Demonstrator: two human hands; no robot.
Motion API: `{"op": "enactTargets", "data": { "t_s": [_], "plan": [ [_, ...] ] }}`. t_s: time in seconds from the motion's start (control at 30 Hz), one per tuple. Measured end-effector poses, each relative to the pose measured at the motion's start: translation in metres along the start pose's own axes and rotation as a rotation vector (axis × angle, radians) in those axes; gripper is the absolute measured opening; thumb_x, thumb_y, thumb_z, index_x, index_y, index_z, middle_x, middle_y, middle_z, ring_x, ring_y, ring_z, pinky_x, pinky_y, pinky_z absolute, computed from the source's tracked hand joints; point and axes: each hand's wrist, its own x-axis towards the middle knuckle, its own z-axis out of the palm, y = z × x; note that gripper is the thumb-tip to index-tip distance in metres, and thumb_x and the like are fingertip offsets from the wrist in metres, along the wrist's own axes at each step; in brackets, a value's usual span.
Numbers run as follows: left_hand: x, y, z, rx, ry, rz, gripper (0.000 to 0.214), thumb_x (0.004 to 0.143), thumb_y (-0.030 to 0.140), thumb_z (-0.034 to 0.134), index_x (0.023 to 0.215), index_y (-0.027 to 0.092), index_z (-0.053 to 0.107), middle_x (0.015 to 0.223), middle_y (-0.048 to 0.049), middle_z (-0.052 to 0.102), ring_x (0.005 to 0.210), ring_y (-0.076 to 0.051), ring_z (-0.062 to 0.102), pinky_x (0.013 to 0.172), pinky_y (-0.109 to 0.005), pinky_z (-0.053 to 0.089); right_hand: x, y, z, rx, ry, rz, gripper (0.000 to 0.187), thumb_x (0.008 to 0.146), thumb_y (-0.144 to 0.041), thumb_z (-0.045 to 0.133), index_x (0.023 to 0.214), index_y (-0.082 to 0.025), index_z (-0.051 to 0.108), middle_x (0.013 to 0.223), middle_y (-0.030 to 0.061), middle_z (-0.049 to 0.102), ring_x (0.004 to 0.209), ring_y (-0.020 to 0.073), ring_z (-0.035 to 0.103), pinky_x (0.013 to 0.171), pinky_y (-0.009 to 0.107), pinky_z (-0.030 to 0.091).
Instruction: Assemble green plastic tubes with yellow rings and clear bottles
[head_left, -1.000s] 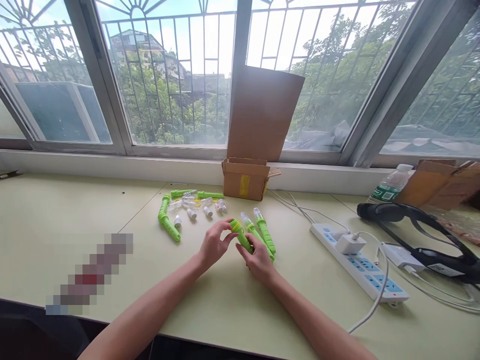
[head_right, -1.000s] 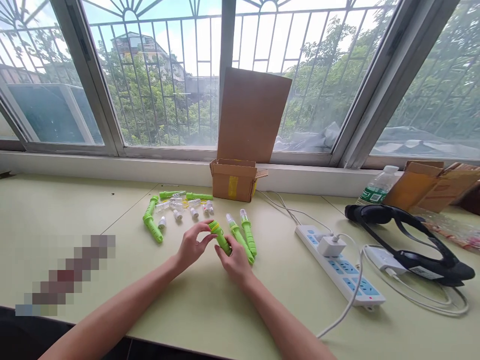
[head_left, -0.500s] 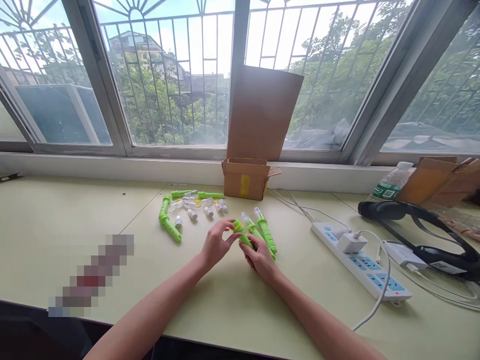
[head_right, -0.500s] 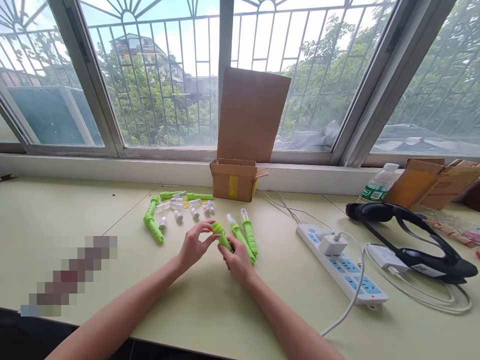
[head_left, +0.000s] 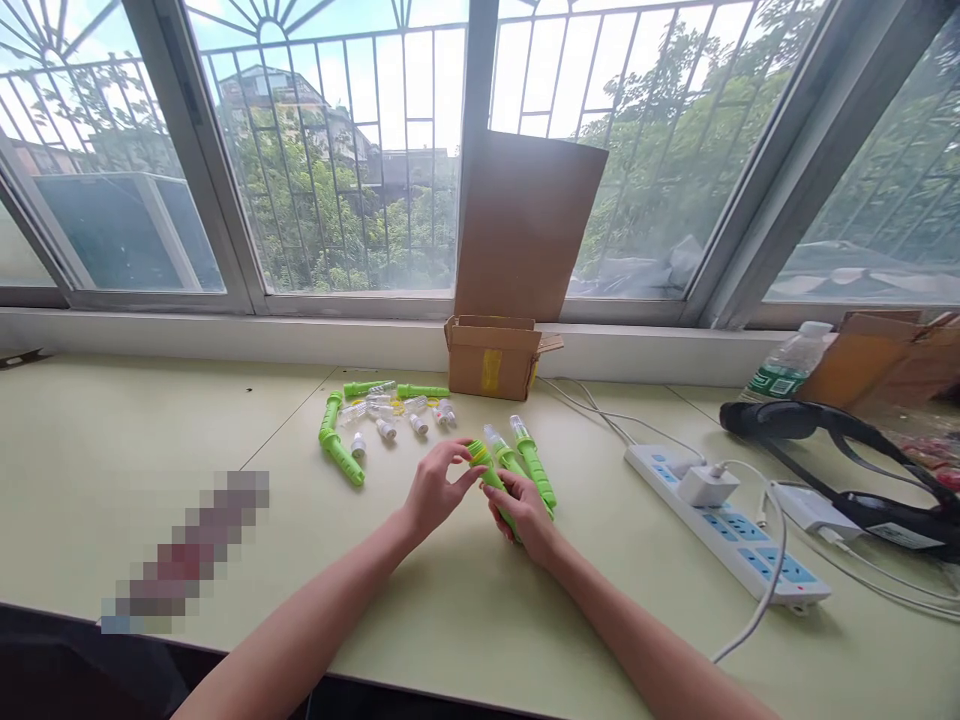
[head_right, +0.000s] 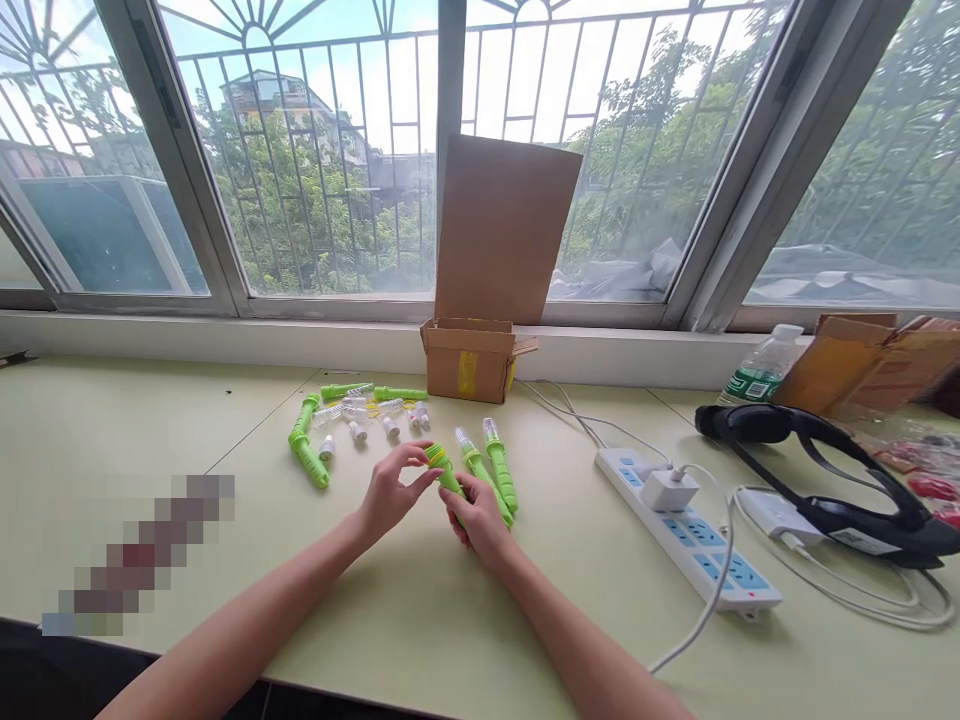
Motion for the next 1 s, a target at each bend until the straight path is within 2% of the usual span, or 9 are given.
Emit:
{"op": "enactTargets", "data": {
  "t_s": [0.23, 0.4, 0.53, 0.6, 0.67, 0.8, 1.0],
  "plan": [
    [-0.0027, -0.0039, 0.0022, -0.020, 0.012, 0.005, 0.012, 0.084, 0.028, 0.062, 0.088, 0.018, 0.056, 0.107, -0.0104, 0.067, 0.099, -0.021, 0.066, 0.081, -0.039, 0.059, 0.0013, 0.0020, -0.0006, 0.003, -0.046, -0.008, 0.028, 0.080, -0.048, 0.058, 0.077, -0.021, 0.053, 0.045, -0.0071, 0.045, 0.030, 0.0083, 0.034, 0.031, 0.022, 0.024],
    [-0.0048, -0.0026, -0.0006, 0.054, 0.057, 0.033, 0.009, 0.085, 0.023, 0.062, 0.089, 0.019, 0.056, 0.107, -0.0099, 0.067, 0.100, -0.022, 0.066, 0.085, -0.040, 0.056, 0.0017, 0.0034, 0.0047, -0.178, 0.045, -0.106, 0.029, 0.081, -0.050, 0.057, 0.076, -0.022, 0.056, 0.056, -0.0026, 0.052, 0.041, 0.0117, 0.046, 0.039, 0.024, 0.036],
    [-0.0047, 0.0009, -0.0029, 0.118, 0.075, 0.064, 0.007, 0.084, 0.021, 0.062, 0.088, 0.020, 0.056, 0.109, -0.0096, 0.066, 0.100, -0.021, 0.065, 0.084, -0.039, 0.054, 0.0017, 0.0039, 0.0066, -0.334, 0.099, -0.194, 0.026, 0.085, -0.048, 0.052, 0.093, -0.025, 0.060, 0.063, -0.0006, 0.055, 0.052, 0.0165, 0.051, 0.049, 0.028, 0.040],
    [-0.0043, 0.0016, -0.0028, 0.129, 0.068, 0.065, 0.008, 0.084, 0.022, 0.063, 0.088, 0.020, 0.056, 0.109, -0.0095, 0.066, 0.100, -0.021, 0.065, 0.084, -0.038, 0.054, 0.0024, 0.0047, 0.0058, -0.373, 0.120, -0.230, 0.025, 0.086, -0.047, 0.052, 0.094, -0.024, 0.060, 0.066, 0.0004, 0.057, 0.059, 0.0182, 0.052, 0.055, 0.030, 0.041],
    [-0.0036, 0.0016, -0.0021, 0.134, 0.057, 0.061, 0.009, 0.083, 0.023, 0.064, 0.087, 0.020, 0.056, 0.107, -0.0093, 0.067, 0.099, -0.021, 0.065, 0.084, -0.038, 0.054, 0.0036, 0.0061, 0.0043, -0.374, 0.138, -0.231, 0.025, 0.085, -0.047, 0.055, 0.086, -0.023, 0.059, 0.066, 0.0002, 0.055, 0.061, 0.0176, 0.050, 0.056, 0.029, 0.039],
    [-0.0018, 0.0021, -0.0003, 0.147, 0.046, 0.054, 0.010, 0.083, 0.025, 0.064, 0.086, 0.019, 0.055, 0.105, -0.0095, 0.067, 0.099, -0.021, 0.065, 0.083, -0.038, 0.054, 0.0053, 0.0082, 0.0013, -0.250, 0.123, -0.148, 0.030, 0.081, -0.049, 0.059, 0.072, -0.021, 0.052, 0.055, -0.0047, 0.040, 0.049, 0.0119, 0.037, 0.045, 0.025, 0.030],
    [-0.0001, 0.0054, -0.0005, 0.137, 0.030, 0.062, 0.011, 0.084, 0.026, 0.063, 0.086, 0.019, 0.055, 0.106, -0.0103, 0.066, 0.102, -0.022, 0.064, 0.085, -0.039, 0.054, 0.0025, 0.0013, 0.0017, -0.076, 0.030, -0.020, 0.033, 0.080, -0.051, 0.060, 0.070, -0.022, 0.046, 0.047, -0.0081, 0.037, 0.037, 0.0077, 0.028, 0.036, 0.023, 0.022]
  ]
}}
